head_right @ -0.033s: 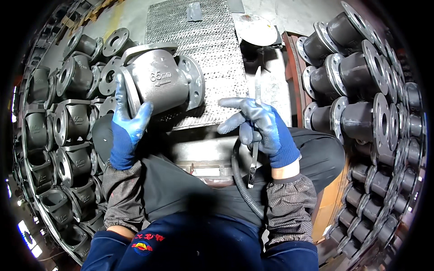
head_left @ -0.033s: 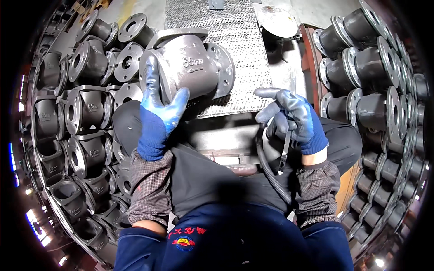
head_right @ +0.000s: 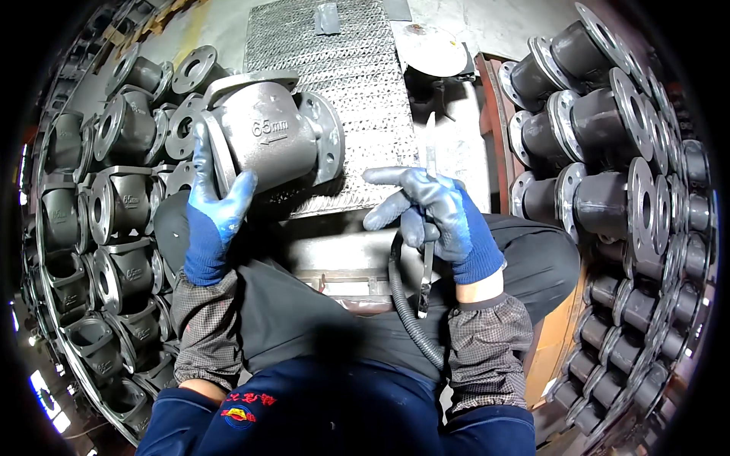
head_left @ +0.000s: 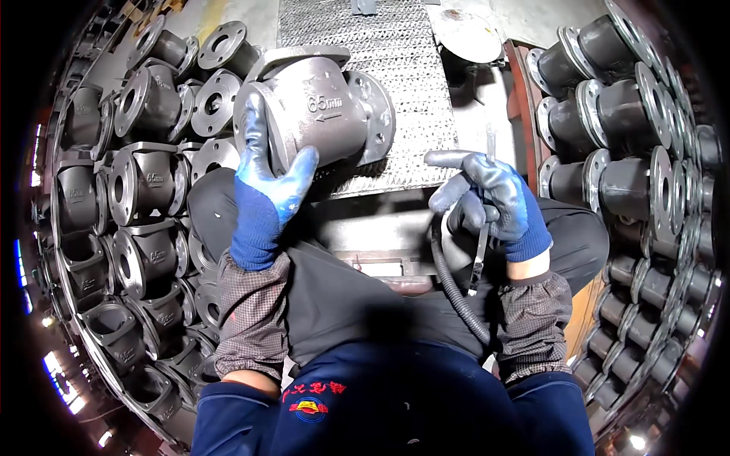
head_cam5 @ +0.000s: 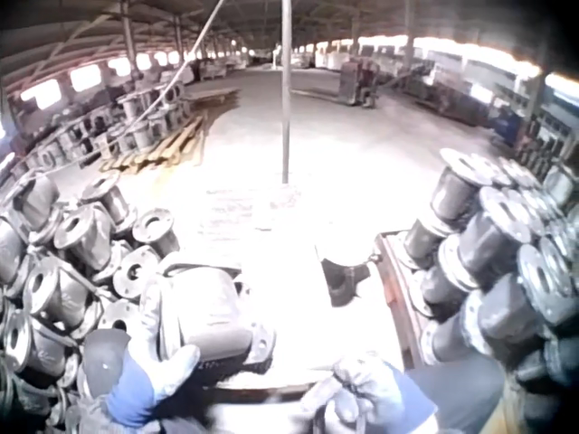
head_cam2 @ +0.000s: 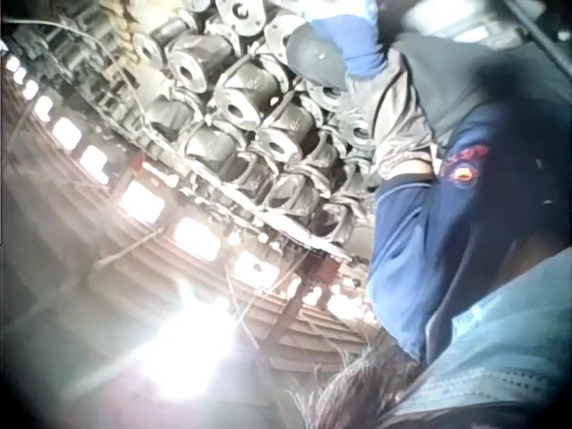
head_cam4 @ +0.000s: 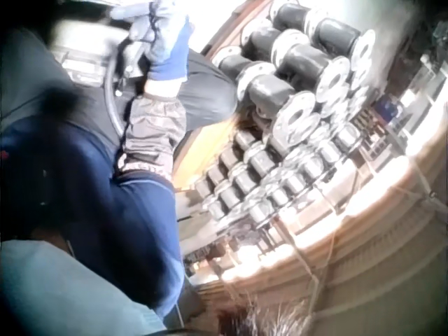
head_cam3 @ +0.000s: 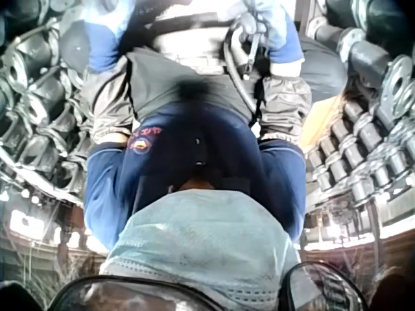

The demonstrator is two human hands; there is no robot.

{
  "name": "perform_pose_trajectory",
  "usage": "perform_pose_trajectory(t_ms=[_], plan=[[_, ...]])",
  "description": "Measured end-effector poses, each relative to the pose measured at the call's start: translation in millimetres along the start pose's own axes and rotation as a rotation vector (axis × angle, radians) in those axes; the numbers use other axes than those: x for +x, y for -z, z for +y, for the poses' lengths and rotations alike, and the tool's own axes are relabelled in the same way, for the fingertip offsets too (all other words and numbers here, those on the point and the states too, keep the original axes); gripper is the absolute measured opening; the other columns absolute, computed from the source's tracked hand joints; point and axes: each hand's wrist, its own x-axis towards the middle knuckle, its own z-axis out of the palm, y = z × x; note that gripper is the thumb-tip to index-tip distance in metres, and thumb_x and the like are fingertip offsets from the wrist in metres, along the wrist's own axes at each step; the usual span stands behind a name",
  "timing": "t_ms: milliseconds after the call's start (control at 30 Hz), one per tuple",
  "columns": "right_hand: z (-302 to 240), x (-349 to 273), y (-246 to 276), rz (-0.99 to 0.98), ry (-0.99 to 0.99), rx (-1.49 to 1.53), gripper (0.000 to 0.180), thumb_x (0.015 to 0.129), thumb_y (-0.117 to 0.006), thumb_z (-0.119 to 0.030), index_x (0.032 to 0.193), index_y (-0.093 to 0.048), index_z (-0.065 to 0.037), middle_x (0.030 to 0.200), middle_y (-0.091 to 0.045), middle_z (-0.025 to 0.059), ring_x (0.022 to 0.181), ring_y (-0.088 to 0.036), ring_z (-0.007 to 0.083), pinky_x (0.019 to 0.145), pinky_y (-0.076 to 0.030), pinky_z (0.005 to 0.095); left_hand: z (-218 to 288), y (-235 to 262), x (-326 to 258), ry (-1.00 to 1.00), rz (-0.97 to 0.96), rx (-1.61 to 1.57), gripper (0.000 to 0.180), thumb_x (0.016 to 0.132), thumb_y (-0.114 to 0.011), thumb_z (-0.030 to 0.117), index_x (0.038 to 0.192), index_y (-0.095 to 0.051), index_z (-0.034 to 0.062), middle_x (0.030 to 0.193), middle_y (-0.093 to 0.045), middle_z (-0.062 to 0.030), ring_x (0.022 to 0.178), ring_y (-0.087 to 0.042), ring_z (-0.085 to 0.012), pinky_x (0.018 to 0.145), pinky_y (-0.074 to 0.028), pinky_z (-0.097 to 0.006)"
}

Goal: The person handles industrial metal fittings, using a handheld grinding tool to smooth the interior and exterior surfaces of the metal components.

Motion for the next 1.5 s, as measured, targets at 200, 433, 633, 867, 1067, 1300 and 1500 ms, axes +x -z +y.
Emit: perform_pose_trajectory(t_ms=[200, 433, 633, 867, 1067, 1300, 1500], plan=[[45, -18, -19, -0.133, -0.161, 0.231, 0.047, 0.097, -0.047, -0.028, 0.131, -0.046, 0.004, 0.103, -0.068, 0.0149, 0.049, -0.046, 0.0020, 0.043, -0.030, 0.0128, 7, -5, -2, 0.119, 0.026, -0.152, 0.083, 0.077, -0.070, 0.009, 0.147, -0.026, 0.0028, 0.135, -0.049, -0.0205, 0.120, -0.051, -0.0236, 0.100, -0.041, -0.033], [81, -25, -45, 0.505, 0.041, 0.068, 0.042, 0.095, -0.046, -0.010, 0.136, -0.042, 0.001, 0.109, -0.064, 0.0171, 0.071, -0.063, 0.0113, 0.056, -0.047, 0.0192, 11, -1, -4, 0.045, 0.031, -0.129, 0.082, 0.077, -0.065, -0.002, 0.148, -0.022, 0.0014, 0.148, -0.032, -0.0163, 0.131, -0.037, -0.0226, 0.106, -0.033, -0.032], [30, 76, 74, 0.801, 0.313, -0.648, 0.031, 0.091, -0.049, -0.009, 0.119, -0.059, 0.000, 0.092, -0.068, 0.0143, 0.068, -0.064, 0.0138, 0.058, -0.049, 0.0249, 14, 1, -1, 0.061, 0.025, -0.035, 0.083, 0.076, -0.064, -0.002, 0.147, -0.021, -0.0018, 0.149, -0.031, -0.0172, 0.136, -0.031, -0.0233, 0.110, -0.026, -0.033], [8, 133, 151, 0.901, 0.130, -1.495, 0.030, 0.082, -0.053, -0.017, 0.108, -0.067, -0.018, 0.096, -0.066, 0.0166, 0.089, -0.064, 0.0355, 0.079, -0.052, 0.0412, 22, -4, 0, 0.147, 0.037, -0.194, 0.080, 0.076, -0.055, -0.007, 0.147, -0.020, -0.0014, 0.153, -0.024, -0.0124, 0.137, -0.027, -0.0200, 0.110, -0.024, -0.032], [-5, 151, 162, 0.790, 0.084, -1.609, 0.029, 0.083, -0.052, -0.018, 0.107, -0.068, -0.018, 0.096, -0.066, 0.0170, 0.090, -0.063, 0.0356, 0.079, -0.051, 0.0423, 18, 1, -3, 0.129, 0.016, -0.063, 0.082, 0.074, -0.056, -0.007, 0.148, -0.021, 0.0009, 0.153, -0.024, -0.0135, 0.139, -0.022, -0.0205, 0.111, -0.023, -0.034], [-7, 157, 165, 0.750, 0.092, -1.640, 0.027, 0.084, -0.051, -0.017, 0.105, -0.068, -0.016, 0.094, -0.066, 0.0175, 0.087, -0.063, 0.0359, 0.078, -0.051, 0.0430, 22, 5, -3, 0.210, 0.015, -0.022, 0.087, 0.075, -0.065, -0.001, 0.148, -0.016, -0.0020, 0.152, -0.024, -0.0163, 0.138, -0.027, -0.0237, 0.111, -0.024, -0.036], [-10, 159, 166, 0.752, 0.053, -1.637, 0.028, 0.084, -0.051, -0.018, 0.105, -0.068, -0.017, 0.094, -0.066, 0.0171, 0.088, -0.063, 0.0354, 0.078, -0.051, 0.0422, 17, 5, -5, 0.220, 0.019, -0.021, 0.086, 0.077, -0.065, 0.001, 0.148, -0.017, -0.0021, 0.152, -0.024, -0.0159, 0.137, -0.028, -0.0230, 0.110, -0.025, -0.035]])
